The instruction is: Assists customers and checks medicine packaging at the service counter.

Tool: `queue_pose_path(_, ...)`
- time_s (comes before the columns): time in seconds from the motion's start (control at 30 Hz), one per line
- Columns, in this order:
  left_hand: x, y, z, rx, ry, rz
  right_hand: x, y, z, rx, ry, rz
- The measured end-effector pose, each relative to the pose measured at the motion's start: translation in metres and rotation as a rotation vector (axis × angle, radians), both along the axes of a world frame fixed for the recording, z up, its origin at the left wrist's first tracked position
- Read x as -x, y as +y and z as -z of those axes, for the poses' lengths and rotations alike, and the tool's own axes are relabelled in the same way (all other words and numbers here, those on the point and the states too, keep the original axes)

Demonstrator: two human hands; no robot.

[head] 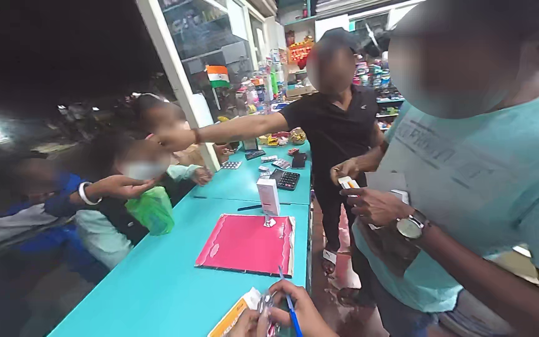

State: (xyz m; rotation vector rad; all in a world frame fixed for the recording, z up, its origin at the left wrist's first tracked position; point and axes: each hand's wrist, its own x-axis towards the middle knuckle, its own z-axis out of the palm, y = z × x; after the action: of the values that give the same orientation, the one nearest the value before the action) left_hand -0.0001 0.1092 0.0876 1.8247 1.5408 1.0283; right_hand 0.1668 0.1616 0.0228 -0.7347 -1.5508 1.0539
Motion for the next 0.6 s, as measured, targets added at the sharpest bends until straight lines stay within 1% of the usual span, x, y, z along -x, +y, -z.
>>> queue_pose_path(0.07,0.001,0.015,-0.025,0.071,0.157,0.056,0.0,-0.001,-0.001,0.015,0.059,0.032)
queue_pose_path(0.1,-0.002,0.025,-0.03,0.068,0.229,0.059,0.001,-0.001,-0.002,0.026,0.09,0.054)
queue_pose_path(0.17,-0.012,0.043,-0.036,0.077,0.331,0.044,0.002,-0.003,-0.005,0.061,0.134,0.126)
queue_pose_path(0.23,-0.021,0.055,-0.038,0.069,0.384,0.017,0.004,-0.002,-0.008,0.082,0.14,0.187)
queue_pose_path(0.3,-0.023,0.059,-0.024,-0.012,0.363,-0.011,0.005,-0.004,-0.007,0.073,0.112,0.213)
queue_pose_path(0.37,-0.017,0.063,-0.004,-0.123,0.251,-0.004,0.007,-0.004,-0.004,0.041,0.068,0.219)
queue_pose_path(0.47,-0.008,0.069,0.011,-0.177,0.072,0.033,0.011,-0.002,-0.004,0.022,0.028,0.204)
queue_pose_path(0.53,-0.003,0.074,0.014,-0.187,0.063,0.07,0.014,0.0,-0.004,0.019,0.016,0.192)
queue_pose_path(0.6,0.003,0.082,0.014,-0.198,0.099,0.103,0.018,0.005,-0.007,0.009,-0.036,0.203)
